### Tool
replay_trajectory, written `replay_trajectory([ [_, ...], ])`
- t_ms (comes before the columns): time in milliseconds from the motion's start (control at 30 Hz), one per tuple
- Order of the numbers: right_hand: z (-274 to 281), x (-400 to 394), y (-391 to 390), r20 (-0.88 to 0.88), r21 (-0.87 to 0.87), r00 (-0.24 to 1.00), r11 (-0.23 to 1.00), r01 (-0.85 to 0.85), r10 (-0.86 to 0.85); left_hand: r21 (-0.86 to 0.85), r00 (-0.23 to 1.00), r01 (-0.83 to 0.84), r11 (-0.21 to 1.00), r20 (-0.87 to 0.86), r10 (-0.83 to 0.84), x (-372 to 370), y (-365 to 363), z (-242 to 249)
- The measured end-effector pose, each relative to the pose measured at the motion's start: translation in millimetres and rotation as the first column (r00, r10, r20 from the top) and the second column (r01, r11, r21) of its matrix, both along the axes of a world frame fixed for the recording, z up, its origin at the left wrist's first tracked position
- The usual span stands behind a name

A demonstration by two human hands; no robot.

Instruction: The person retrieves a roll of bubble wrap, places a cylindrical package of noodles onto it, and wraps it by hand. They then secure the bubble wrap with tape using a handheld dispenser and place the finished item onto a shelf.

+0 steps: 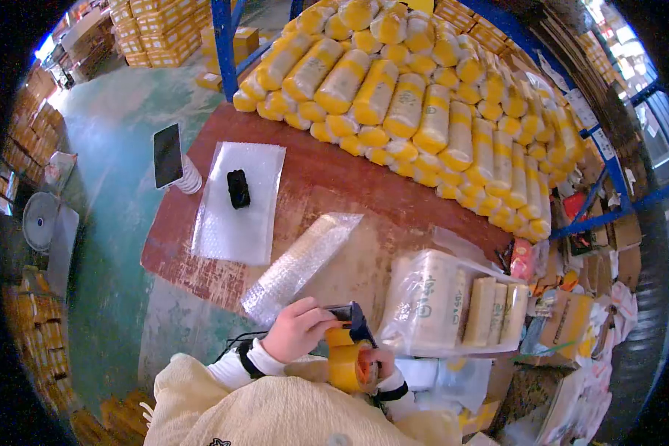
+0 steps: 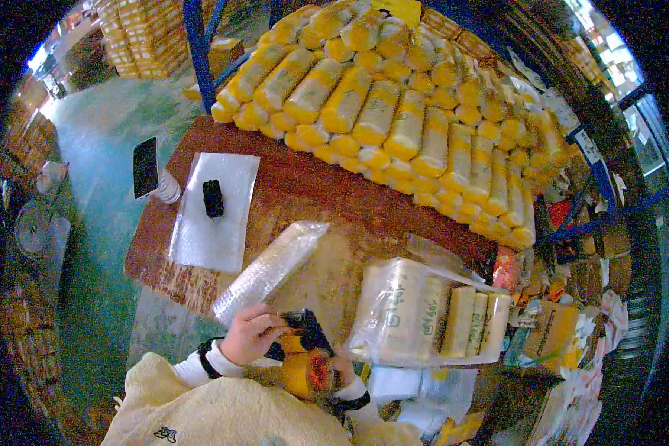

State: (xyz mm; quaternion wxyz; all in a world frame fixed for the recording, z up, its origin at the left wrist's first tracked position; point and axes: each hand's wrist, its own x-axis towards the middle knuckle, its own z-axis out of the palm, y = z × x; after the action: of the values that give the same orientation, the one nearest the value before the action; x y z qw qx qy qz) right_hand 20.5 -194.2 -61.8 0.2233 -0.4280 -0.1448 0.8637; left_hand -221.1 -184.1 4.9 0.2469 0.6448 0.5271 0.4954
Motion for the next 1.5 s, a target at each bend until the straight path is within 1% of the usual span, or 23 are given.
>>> replay_trajectory([
  [67,-2.8,9.6,-3.6,-0.208,-0.074,0.972,0.989,-0.127,0.110,-0.102,0.997,0.045,0.994,0.064,-0.039,-7.9,-6.8,10.7],
  [100,6.8,5.9,-3.9,-0.279,-0.119,0.955,0.983,-0.136,0.098,-0.132,0.993,0.078,0.988,0.101,-0.064,-11.1,-9.1,12.3],
  [167,5.8,8.4,-8.3,-0.238,-0.110,0.966,0.985,-0.132,0.103,-0.131,0.989,0.102,0.986,0.120,-0.087,-16.0,-10.1,15.8],
  [200,2.1,9.3,-12.3,-0.123,-0.056,0.986,0.991,-0.121,0.113,-0.131,0.987,0.115,0.985,0.129,-0.098,-17.8,-10.4,18.3],
  [267,0.5,12.6,-16.2,-0.117,-0.026,0.985,0.991,-0.134,0.130,-0.165,0.988,0.112,0.980,0.121,-0.093,-20.3,-10.7,23.6],
  [333,34.9,-5.5,-4.1,-0.335,-0.064,0.930,0.982,-0.180,0.148,-0.166,0.992,0.105,0.981,0.089,-0.091,-22.5,-9.5,26.5],
  [400,24.2,-3.5,-14.2,-0.231,-0.065,0.971,0.995,-0.075,0.058,-0.180,0.994,0.080,0.980,0.082,-0.066,-24.3,-9.8,24.9],
  [467,12.8,4.0,-18.2,-0.128,-0.111,0.992,0.993,-0.029,0.014,-0.186,0.994,0.072,0.980,0.090,-0.056,-24.9,-7.4,23.5],
  [533,9.0,14.4,-16.7,-0.028,-0.211,0.999,0.977,-0.028,0.023,-0.182,0.992,0.085,0.980,0.108,-0.066,-25.2,-3.7,24.5],
  [633,13.6,10.8,-16.2,-0.058,-0.200,0.998,0.979,-0.032,0.021,-0.179,0.989,0.127,0.976,0.103,-0.110,-24.4,-0.7,34.0],
  [733,41.2,-0.5,-15.8,-0.043,-0.134,0.998,0.990,0.038,-0.044,-0.218,0.982,0.174,0.960,0.113,-0.152,-24.8,2.0,46.2],
  [833,28.8,8.9,-17.5,-0.173,-0.102,0.985,0.994,-0.041,0.023,-0.129,0.971,0.237,0.963,0.057,-0.231,-26.8,7.7,40.8],
  [867,30.3,12.7,-20.1,-0.062,-0.098,0.997,0.993,-0.060,0.054,-0.156,0.984,0.168,0.973,0.088,-0.155,-32.3,11.4,42.5],
  [933,39.4,18.9,-25.1,0.160,-0.098,0.980,0.990,-0.099,0.114,-0.216,0.990,0.031,0.976,0.141,0.000,-48.5,24.9,50.7],
  [1000,36.8,29.6,-25.4,-0.125,-0.090,0.989,0.992,-0.090,0.078,-0.190,0.985,0.168,0.967,0.070,-0.158,-61.7,35.4,68.9],
  [1033,36.8,30.7,-27.7,-0.158,-0.105,0.986,0.991,-0.078,0.061,-0.189,0.974,0.226,0.956,0.035,-0.223,-67.3,35.1,73.5],
  [1067,37.4,31.2,-29.3,-0.191,-0.120,0.981,0.990,-0.068,0.044,-0.236,0.970,0.244,0.941,0.082,-0.231,-68.1,34.5,73.5],
  [1133,61.4,15.8,-18.7,-0.039,-0.128,0.999,0.992,0.001,-0.006,-0.295,0.954,0.291,0.910,0.164,-0.252,-67.2,44.7,76.4],
  [1167,63.5,13.7,-15.1,-0.023,-0.137,1.000,0.991,0.009,-0.012,-0.363,0.937,0.333,0.870,0.233,-0.261,-68.1,48.6,75.2],
  [1233,56.6,12.2,-14.2,-0.056,-0.147,0.998,0.989,-0.014,0.006,-0.484,0.894,0.419,0.768,0.368,-0.256,-71.8,54.4,70.7],
  [1333,38.2,13.9,-14.6,-0.162,-0.155,0.986,0.986,-0.068,0.043,-0.470,0.804,0.549,0.692,0.523,-0.283,-73.5,57.7,68.3],
  [1433,28.3,17.7,-15.5,-0.240,-0.163,0.969,0.981,-0.104,0.063,-0.490,0.787,0.580,0.651,0.542,-0.294,-79.8,60.1,73.4],
  [1500,19.6,22.9,-15.4,-0.294,-0.175,0.953,0.976,-0.127,0.072,-0.474,0.791,0.604,0.640,0.453,-0.411,-86.8,66.2,73.9],
])
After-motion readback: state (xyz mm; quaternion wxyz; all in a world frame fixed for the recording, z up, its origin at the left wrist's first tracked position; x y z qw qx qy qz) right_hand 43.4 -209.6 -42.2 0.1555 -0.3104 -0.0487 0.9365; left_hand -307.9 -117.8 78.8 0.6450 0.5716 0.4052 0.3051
